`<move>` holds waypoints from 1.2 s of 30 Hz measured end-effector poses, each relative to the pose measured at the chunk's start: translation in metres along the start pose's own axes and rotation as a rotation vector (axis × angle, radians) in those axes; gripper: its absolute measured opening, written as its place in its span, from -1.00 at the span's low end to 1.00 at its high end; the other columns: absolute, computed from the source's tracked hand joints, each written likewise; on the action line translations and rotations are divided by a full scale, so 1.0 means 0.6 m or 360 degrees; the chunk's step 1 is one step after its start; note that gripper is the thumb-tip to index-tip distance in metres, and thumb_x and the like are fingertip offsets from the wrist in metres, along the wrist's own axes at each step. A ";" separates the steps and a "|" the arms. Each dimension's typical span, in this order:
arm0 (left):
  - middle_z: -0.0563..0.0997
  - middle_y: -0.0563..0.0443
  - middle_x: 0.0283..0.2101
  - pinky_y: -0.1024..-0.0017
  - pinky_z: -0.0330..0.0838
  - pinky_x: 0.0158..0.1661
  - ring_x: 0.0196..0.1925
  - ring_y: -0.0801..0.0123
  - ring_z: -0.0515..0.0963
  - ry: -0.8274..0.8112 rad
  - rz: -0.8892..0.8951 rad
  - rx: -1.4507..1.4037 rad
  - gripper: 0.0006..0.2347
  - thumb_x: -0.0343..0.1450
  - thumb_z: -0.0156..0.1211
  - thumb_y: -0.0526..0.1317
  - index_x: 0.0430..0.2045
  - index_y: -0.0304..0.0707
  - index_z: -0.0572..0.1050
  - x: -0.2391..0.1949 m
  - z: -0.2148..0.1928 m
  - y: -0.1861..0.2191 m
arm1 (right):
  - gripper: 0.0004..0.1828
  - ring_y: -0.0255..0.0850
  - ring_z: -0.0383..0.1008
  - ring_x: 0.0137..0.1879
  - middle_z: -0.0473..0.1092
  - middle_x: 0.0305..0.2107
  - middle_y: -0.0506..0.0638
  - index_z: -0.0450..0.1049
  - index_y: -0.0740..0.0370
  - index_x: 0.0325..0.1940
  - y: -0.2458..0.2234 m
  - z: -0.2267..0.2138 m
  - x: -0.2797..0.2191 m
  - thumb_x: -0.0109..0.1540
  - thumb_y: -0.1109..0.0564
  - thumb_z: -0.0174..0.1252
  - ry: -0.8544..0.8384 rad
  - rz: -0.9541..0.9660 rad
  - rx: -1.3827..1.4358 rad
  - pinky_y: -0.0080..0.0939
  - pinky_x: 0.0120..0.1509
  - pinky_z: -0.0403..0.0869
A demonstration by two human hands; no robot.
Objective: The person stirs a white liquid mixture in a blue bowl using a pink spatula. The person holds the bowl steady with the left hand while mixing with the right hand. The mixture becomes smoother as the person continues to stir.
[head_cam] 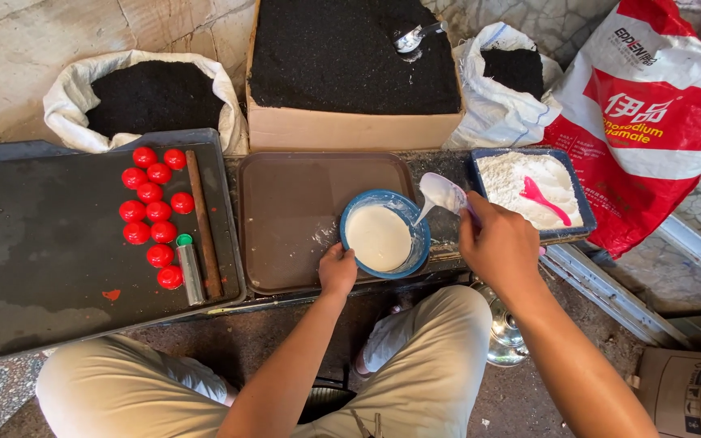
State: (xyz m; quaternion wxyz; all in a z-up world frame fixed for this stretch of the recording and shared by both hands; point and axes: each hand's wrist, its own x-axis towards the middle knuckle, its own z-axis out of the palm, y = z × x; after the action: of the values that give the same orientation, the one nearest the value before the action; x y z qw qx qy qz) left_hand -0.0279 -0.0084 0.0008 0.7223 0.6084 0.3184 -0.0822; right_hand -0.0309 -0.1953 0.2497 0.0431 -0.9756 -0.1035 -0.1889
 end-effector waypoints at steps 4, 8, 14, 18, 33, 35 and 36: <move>0.48 -0.38 0.24 0.21 0.69 -0.02 0.24 -0.15 0.50 0.0001 0.0000 -0.0041 -0.63 0.51 0.13 -0.22 0.20 -0.43 0.44 -0.019 0.004 0.018 | -0.66 0.08 0.60 -0.39 0.50 -0.60 0.06 0.64 0.16 0.06 0.002 0.008 -0.001 0.24 0.08 0.17 0.0000 -0.0022 -0.0012 0.06 -0.30 0.55; 0.51 -0.35 0.20 0.21 0.71 -0.06 0.20 -0.12 0.54 0.0036 0.0007 0.0007 -0.64 0.51 0.14 -0.21 0.18 -0.41 0.46 -0.021 0.004 0.021 | -0.66 0.04 0.60 -0.40 0.51 -0.59 0.04 0.65 0.16 0.07 0.001 0.009 0.001 0.25 0.09 0.16 -0.0022 -0.0022 -0.0010 0.00 -0.32 0.54; 0.56 -0.32 0.16 0.24 0.75 -0.22 0.02 -0.09 0.66 0.0078 0.0020 0.0071 -0.65 0.50 0.15 -0.19 0.16 -0.35 0.50 0.018 0.013 -0.017 | -0.65 0.00 0.60 -0.40 0.52 -0.57 0.04 0.65 0.15 0.09 0.007 0.012 0.004 0.25 0.09 0.18 -0.0024 -0.0025 -0.0011 -0.06 -0.34 0.54; 0.55 -0.29 0.17 0.31 0.74 -0.30 -0.14 0.04 0.73 0.0064 -0.0002 0.0051 -0.64 0.52 0.09 -0.19 0.20 -0.33 0.46 -0.007 0.012 0.003 | -0.66 0.03 0.61 -0.38 0.54 -0.54 0.07 0.64 0.17 0.09 0.008 0.025 0.005 0.26 0.10 0.16 -0.0025 -0.0043 -0.0007 0.00 -0.32 0.55; 0.36 -0.51 0.31 0.08 0.75 -0.32 -0.14 -0.37 0.65 0.0074 -0.0116 -0.0139 -0.57 0.59 -0.12 -0.19 0.39 -0.31 0.21 -0.035 0.032 0.018 | -0.48 0.10 0.63 -0.16 0.54 -0.22 0.21 0.45 0.10 0.34 0.069 0.342 -0.004 0.26 0.18 0.07 -0.0673 -0.0312 -0.0379 0.05 -0.13 0.61; 0.35 -0.51 0.32 0.01 0.73 -0.28 -0.13 -0.42 0.63 0.0074 -0.0178 -0.0227 -0.57 0.59 -0.15 -0.17 0.40 -0.27 0.20 -0.032 0.040 0.017 | -0.48 0.07 0.62 -0.21 0.52 -0.26 0.18 0.43 0.06 0.34 0.087 0.383 0.001 0.26 0.17 0.02 -0.0654 -0.0445 -0.0500 0.03 -0.20 0.58; 0.33 -0.51 0.33 -0.07 0.71 -0.24 -0.12 -0.48 0.61 0.0073 -0.0234 -0.0314 -0.57 0.60 -0.19 -0.15 0.41 -0.22 0.19 -0.030 0.044 0.017 | -0.48 0.03 0.60 -0.27 0.50 -0.30 0.14 0.41 0.03 0.33 0.096 0.404 0.004 0.27 0.16 -0.02 -0.0627 -0.0577 -0.0619 0.01 -0.27 0.56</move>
State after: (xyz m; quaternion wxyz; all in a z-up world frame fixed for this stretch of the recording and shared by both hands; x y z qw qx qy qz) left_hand -0.0271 -0.0355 0.0206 0.7633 0.5111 0.3850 -0.0893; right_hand 0.0710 -0.2214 0.0239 -0.1991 -0.9490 -0.2438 -0.0173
